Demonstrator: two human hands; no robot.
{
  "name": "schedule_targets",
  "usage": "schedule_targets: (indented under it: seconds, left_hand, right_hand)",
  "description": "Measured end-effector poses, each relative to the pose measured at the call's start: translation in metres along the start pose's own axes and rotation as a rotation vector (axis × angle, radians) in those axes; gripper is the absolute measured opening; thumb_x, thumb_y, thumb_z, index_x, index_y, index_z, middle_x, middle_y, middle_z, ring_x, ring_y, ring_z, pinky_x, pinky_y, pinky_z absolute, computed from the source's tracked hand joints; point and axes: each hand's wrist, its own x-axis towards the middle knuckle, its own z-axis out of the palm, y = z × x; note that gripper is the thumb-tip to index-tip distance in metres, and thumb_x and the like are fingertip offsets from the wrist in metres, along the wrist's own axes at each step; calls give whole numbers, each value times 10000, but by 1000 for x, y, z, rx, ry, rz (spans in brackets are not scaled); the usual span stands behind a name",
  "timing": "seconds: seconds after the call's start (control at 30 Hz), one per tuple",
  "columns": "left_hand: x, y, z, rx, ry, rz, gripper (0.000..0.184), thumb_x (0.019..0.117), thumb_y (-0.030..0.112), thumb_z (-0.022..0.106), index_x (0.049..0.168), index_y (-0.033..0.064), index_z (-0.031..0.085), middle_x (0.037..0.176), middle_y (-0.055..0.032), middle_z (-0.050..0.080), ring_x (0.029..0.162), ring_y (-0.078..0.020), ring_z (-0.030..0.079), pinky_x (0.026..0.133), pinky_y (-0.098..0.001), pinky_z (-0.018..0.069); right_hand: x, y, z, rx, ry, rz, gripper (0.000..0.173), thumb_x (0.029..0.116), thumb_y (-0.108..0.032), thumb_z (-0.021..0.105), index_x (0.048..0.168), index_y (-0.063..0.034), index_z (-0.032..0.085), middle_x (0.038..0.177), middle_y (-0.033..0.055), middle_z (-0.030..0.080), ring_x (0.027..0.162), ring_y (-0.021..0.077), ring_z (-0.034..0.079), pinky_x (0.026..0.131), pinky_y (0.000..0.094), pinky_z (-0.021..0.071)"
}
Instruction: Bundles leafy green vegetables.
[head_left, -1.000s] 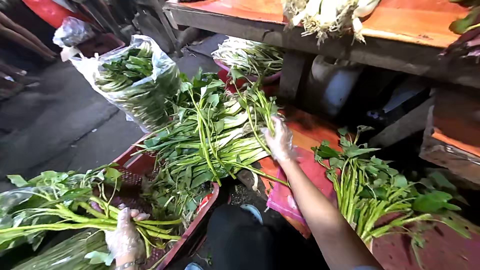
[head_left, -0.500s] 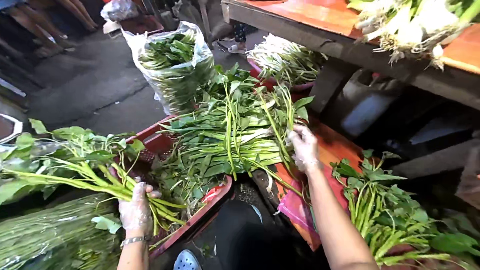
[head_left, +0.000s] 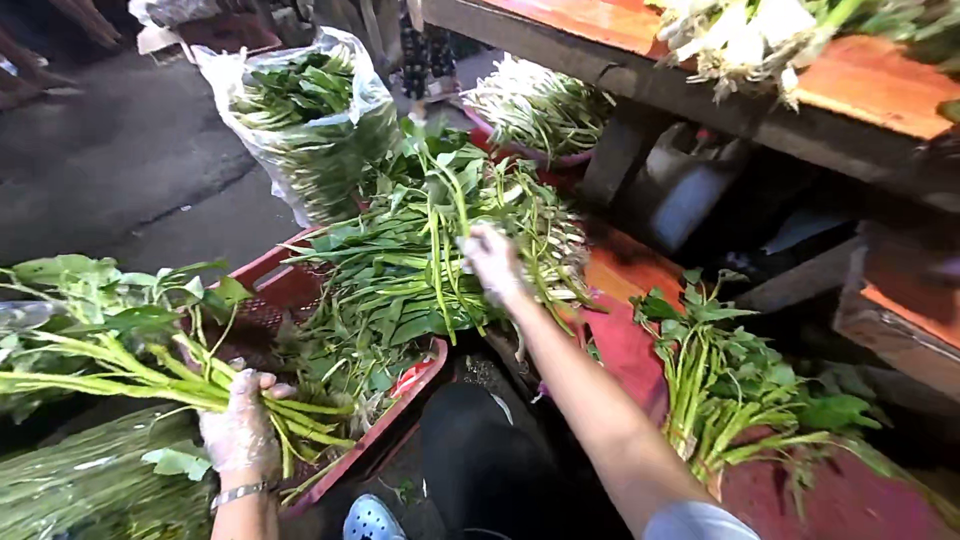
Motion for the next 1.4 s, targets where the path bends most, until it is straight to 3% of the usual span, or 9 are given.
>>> schedule_targets:
  seconds: [0.2, 0.33, 0.43, 0.57, 0.8, 1.0, 1.13, 1.27, 1.4]
  left_hand:
    - [-4, 4, -1, -10, 25, 6, 277, 1073, 131, 472, 1341, 74, 432, 752, 69, 579, 547, -42, 603, 557, -219, 584]
    - [-1, 1, -4, 3, 41, -12, 299, 1076, 153, 481, 1362, 80, 431, 756, 62, 588, 542, -54, 608, 548, -230, 586]
    - [1, -2, -3, 11, 32, -16, 312, 1076, 171, 491, 1365, 71, 431, 762, 55, 600, 551, -60, 618, 562, -240, 593]
    - [1, -2, 4, 5, 18, -18, 389, 1076, 192, 500, 1425, 56, 392, 791, 44, 605, 573, -68, 621, 575, -244, 589]
    - [2, -3, 6, -40, 1, -21, 400, 1075, 156, 496, 1441, 61, 366, 796, 28, 607, 564, -87, 624, 559, -253, 592]
    - [2, 0, 1, -104, -14, -12, 323, 1083, 164, 476, 1387, 87, 397, 783, 53, 596, 575, -67, 619, 572, -240, 589]
    - [3, 0, -2, -125, 1, -5, 340, 1075, 166, 488, 1391, 82, 395, 787, 49, 600, 573, -76, 618, 573, -247, 588]
    - [4, 0, -8, -148, 6, 3, 361, 1081, 199, 483, 1406, 71, 391, 789, 45, 604, 574, -78, 619, 580, -255, 590]
    - [5, -2, -7, -115, 0, -12, 449, 1087, 244, 493, 1469, 64, 343, 835, 16, 625, 610, -95, 646, 601, -279, 604]
  right_hand:
    - [25, 7, 15, -576, -356, 83, 393, 1045, -342, 572, 1290, -48, 663, 1293, 212, 650, 1262, 379, 596, 1058, 599, 468]
    - [11, 11, -45, -405, -47, -45, 291, 1049, -250, 567, 1167, -47, 738, 1160, 154, 731, 1119, 268, 691, 1028, 493, 528]
    - [10, 31, -100, -546, 197, 32, 285, 1014, -237, 623, 1191, -40, 729, 1214, 179, 710, 1166, 319, 666, 1041, 525, 503]
    - [15, 67, -129, -800, -1, 368, 370, 956, -342, 695, 1271, -148, 702, 1365, 223, 605, 1298, 429, 551, 1032, 682, 440]
    - [16, 73, -164, -393, 284, 230, 513, 925, -250, 739, 1362, -53, 556, 1160, 185, 690, 1076, 319, 676, 948, 542, 539]
    - [-15, 98, -155, -724, -107, 447, 368, 922, -263, 750, 1228, -74, 672, 1184, 214, 688, 1143, 403, 640, 986, 657, 480]
    - [-20, 54, -161, -790, -48, 397, 324, 963, -264, 709, 1208, -54, 673, 1158, 248, 688, 1107, 445, 646, 932, 680, 481]
    - [-22, -47, -197, -1197, 35, 75, 287, 1021, -244, 614, 1259, -120, 719, 1265, 242, 663, 1196, 476, 612, 955, 713, 462]
    - [-25, -119, -182, -1485, 178, -308, 212, 998, -158, 589, 1109, -112, 764, 1124, 257, 687, 948, 514, 667, 747, 715, 477]
